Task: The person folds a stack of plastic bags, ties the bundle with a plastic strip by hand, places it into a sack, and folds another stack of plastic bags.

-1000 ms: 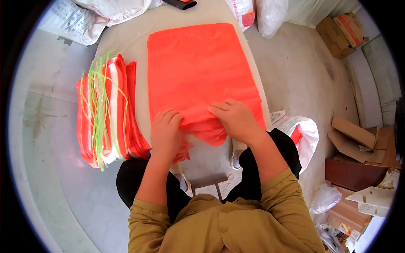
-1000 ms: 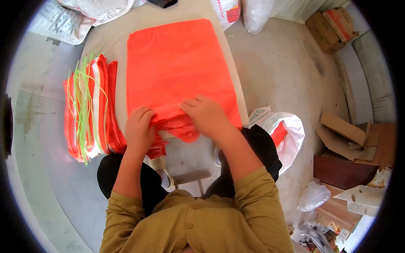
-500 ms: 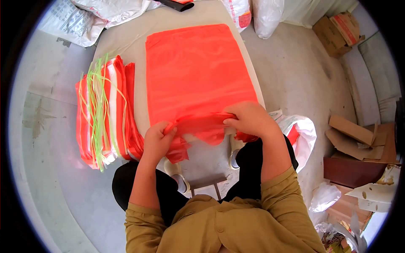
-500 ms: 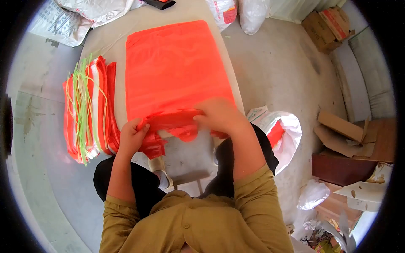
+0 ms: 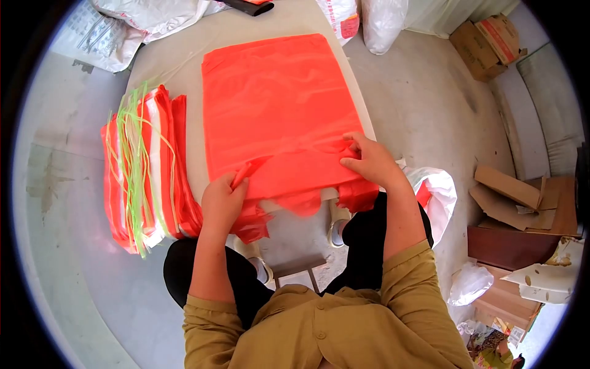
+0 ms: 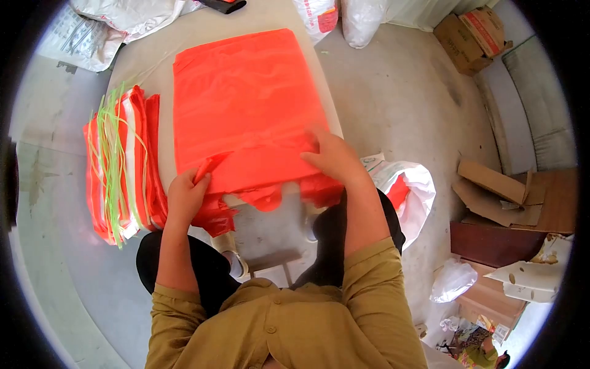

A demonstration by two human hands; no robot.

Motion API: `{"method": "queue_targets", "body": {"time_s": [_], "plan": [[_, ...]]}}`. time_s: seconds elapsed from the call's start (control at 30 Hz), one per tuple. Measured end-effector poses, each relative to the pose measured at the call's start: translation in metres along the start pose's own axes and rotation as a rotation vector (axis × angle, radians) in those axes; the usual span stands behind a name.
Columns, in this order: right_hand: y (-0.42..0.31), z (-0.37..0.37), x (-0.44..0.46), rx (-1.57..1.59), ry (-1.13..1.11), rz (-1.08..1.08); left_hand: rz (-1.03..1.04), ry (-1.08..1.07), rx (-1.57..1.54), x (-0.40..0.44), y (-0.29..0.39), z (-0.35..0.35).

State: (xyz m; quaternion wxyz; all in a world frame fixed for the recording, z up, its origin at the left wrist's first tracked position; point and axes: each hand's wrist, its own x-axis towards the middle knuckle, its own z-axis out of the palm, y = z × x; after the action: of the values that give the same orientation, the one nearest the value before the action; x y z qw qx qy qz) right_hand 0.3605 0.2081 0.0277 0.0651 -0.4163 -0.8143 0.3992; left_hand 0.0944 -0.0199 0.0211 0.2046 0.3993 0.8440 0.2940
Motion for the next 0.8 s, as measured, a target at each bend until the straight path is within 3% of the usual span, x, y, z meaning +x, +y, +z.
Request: {"method": "queue_targets", "body": {"time_s": [0.17, 0.37, 0.47, 0.57, 0.8], "plan": [[-0.009, 0.004, 0.003, 0.023, 0.09, -0.043, -0.02, 0.008, -0.164, -0.002, -0.007, 0.002], [-0.009, 0.028, 0.013, -0.196, 0.219, -0.091, 0.012, 0.076, -0.094, -0.002, -0.009, 0.003], [-0.02, 0.034, 0.017, -0.423, 0.332, -0.262, 0.039, 0.073, -0.127, -0.002, -0.013, 0.003], [-0.03, 0.06, 0.026, -0.202, 0.286, -0.572, 0.002, 0.052, -0.173, -0.002, -0.009, 0.0], [-0.058, 0.076, 0.032, -0.198, 0.095, -0.551, -0.08, -0.019, -0.421, -0.001, -0.027, 0.003]]}}
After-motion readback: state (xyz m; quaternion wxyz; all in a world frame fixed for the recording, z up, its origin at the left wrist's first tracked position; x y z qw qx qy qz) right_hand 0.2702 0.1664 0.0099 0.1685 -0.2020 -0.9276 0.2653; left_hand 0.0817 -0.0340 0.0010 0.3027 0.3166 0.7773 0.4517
